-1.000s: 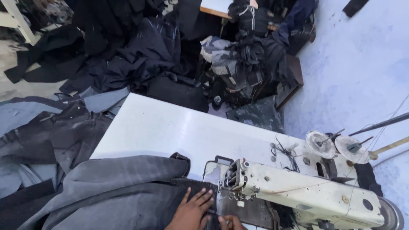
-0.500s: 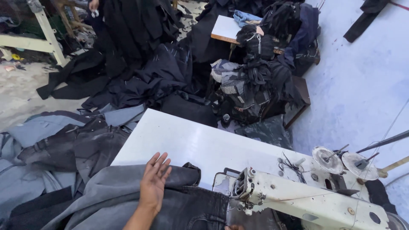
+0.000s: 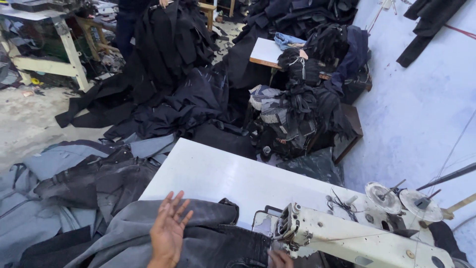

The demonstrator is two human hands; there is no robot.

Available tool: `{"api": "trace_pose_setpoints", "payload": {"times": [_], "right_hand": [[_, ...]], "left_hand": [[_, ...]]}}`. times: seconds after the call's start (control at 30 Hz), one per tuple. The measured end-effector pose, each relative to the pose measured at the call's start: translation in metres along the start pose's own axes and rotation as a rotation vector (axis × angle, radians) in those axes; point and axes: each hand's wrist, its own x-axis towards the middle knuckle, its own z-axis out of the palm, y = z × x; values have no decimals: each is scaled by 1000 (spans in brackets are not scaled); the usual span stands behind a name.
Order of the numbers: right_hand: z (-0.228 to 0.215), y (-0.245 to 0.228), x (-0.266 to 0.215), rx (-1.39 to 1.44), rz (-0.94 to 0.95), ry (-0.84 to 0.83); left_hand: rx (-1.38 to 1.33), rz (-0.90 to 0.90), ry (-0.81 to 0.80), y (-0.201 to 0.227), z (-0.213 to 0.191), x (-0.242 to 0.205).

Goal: The person places a pair of black distressed jeans under an industrial sewing machine and sews along the waistband area, guiding the fabric with both hands. They reposition the jeans, work the machine pedal, and pull the garment free of the needle area while trimming loose threads.

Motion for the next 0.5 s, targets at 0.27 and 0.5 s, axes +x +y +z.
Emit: {"api": "trace_pose_setpoints", "payload": {"times": [0.27, 0.5], "right_hand": [[121, -287, 73, 1031, 698, -518], [96, -389, 25, 428, 604, -822]], "left_hand": [[-43, 452, 192, 118, -20, -23], [-440, 142, 331, 63, -201, 59]]}}
